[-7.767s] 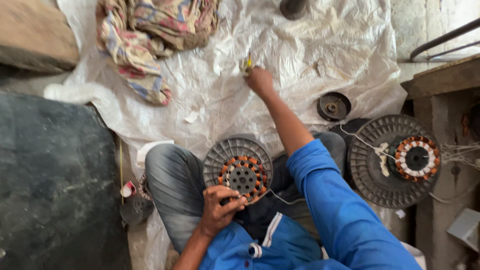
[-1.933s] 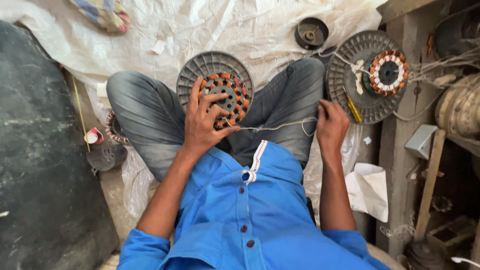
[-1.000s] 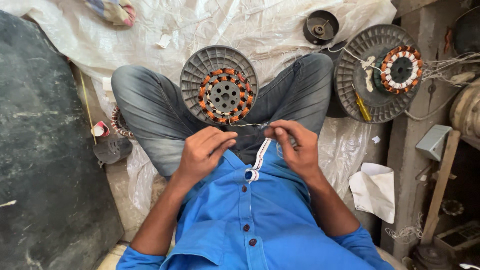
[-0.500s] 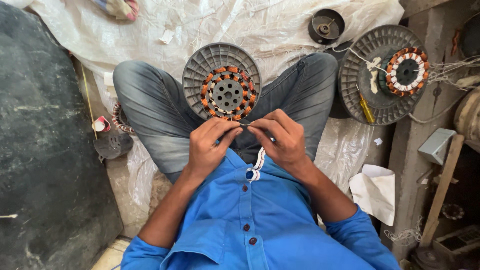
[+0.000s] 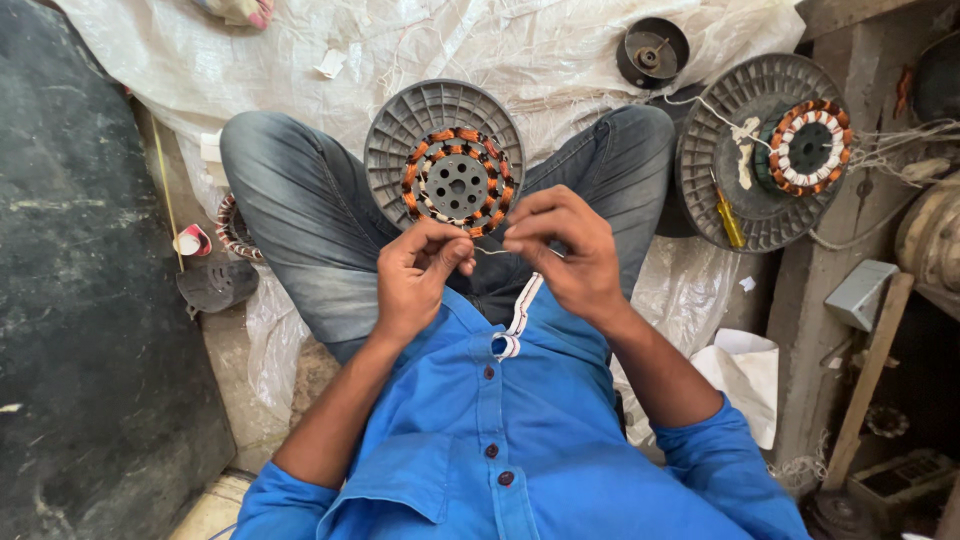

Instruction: The person sits cross-legged on the floor and winds white thread around the copper coils of a motor stator. They use both hands to wrap and secure the thread, occasionally using a yellow-handled tool to assist with the winding process.

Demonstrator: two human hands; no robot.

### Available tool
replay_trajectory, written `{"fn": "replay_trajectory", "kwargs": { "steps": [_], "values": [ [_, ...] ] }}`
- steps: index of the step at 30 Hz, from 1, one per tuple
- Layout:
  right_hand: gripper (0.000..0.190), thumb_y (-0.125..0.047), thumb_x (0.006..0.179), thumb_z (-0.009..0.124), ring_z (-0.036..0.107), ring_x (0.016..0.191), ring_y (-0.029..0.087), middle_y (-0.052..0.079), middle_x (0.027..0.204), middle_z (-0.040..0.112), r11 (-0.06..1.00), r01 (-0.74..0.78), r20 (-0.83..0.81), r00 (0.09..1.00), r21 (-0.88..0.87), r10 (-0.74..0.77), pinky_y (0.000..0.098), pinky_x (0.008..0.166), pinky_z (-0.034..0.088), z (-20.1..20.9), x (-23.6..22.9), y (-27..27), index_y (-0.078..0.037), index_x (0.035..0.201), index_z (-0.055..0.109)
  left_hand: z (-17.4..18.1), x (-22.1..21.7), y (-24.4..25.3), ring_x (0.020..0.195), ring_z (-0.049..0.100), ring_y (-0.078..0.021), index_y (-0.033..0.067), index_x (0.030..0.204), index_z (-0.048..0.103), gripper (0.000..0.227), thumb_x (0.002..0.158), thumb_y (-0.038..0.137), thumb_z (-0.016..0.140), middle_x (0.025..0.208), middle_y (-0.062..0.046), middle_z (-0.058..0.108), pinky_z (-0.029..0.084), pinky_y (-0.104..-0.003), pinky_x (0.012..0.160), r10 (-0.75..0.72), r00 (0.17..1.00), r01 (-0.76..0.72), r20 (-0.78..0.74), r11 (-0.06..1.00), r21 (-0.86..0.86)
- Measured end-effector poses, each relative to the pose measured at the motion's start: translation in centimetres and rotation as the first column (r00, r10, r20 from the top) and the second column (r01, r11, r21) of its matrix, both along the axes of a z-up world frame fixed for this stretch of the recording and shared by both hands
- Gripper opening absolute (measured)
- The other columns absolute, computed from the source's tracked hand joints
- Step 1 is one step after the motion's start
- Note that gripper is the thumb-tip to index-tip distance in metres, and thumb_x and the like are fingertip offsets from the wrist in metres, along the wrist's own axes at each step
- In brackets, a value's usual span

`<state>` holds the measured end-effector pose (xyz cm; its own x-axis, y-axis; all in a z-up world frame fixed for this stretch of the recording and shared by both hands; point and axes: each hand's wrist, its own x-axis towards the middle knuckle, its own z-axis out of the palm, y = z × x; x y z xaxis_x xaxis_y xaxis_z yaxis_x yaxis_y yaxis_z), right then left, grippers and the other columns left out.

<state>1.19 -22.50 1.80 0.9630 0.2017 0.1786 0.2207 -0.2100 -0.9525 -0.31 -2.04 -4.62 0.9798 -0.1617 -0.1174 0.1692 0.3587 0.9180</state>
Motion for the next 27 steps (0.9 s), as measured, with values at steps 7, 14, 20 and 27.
{"fn": "replay_trajectory", "kwargs": {
  "steps": [7, 14, 20, 27],
  "values": [
    [0.015, 0.008, 0.095, 0.072, 0.075, 0.100, 0.021, 0.013, 0.108, 0.076, 0.987, 0.033, 0.183, 0.983, -0.158, -0.004, 0.0302, 0.089, 0.060, -0.5, 2.4, -0.2, -0.001, 0.105, 0.068, 0.9, 0.4, 0.9, 0.087, 0.070, -0.0158, -0.0008, 0.108, 0.071, 0.013, 0.098, 0.006, 0.074, 0.097, -0.009, 0.070, 0.057, -0.029, 0.078, 0.095, 0.947, -0.235, 0.306, 0.855, 0.462],
    [0.014, 0.003, 0.092, 0.075, 0.070, 0.087, 0.021, 0.008, 0.106, 0.077, 0.945, 0.010, 0.254, 0.964, -0.326, 0.077, 0.0317, 0.078, 0.055, -1.6, 3.8, 0.2, -0.004, 0.103, 0.070, 1.0, 0.1, 1.8, 0.086, 0.071, -0.0188, 0.0000, 0.106, 0.071, 0.011, 0.096, 0.003, 0.074, 0.097, -0.010, 0.071, 0.057, -0.029, 0.077, 0.045, 0.941, -0.230, 0.336, 0.813, 0.535],
    [0.015, 0.004, 0.093, 0.074, 0.070, 0.090, 0.022, 0.008, 0.108, 0.077, 0.937, 0.010, 0.290, 0.952, -0.348, 0.097, 0.0327, 0.079, 0.055, -2.1, 4.1, 0.3, -0.004, 0.104, 0.068, 0.4, -0.3, 1.4, 0.085, 0.070, -0.0208, 0.0007, 0.105, 0.072, 0.012, 0.094, 0.004, 0.076, 0.096, -0.010, 0.071, 0.056, -0.031, 0.075, 0.010, 0.939, -0.207, 0.344, 0.814, 0.543],
    [0.015, 0.002, 0.092, 0.076, 0.067, 0.085, 0.021, 0.007, 0.101, 0.075, 0.931, -0.006, 0.217, 0.972, -0.365, 0.091, 0.0328, 0.075, 0.053, -2.8, 4.3, 0.4, -0.005, 0.104, 0.069, 0.2, -0.2, 1.5, 0.086, 0.071, -0.0219, 0.0014, 0.105, 0.072, 0.013, 0.094, 0.004, 0.077, 0.097, -0.010, 0.071, 0.056, -0.032, 0.076, -0.001, 0.933, -0.213, 0.359, 0.804, 0.556]
  ]
}}
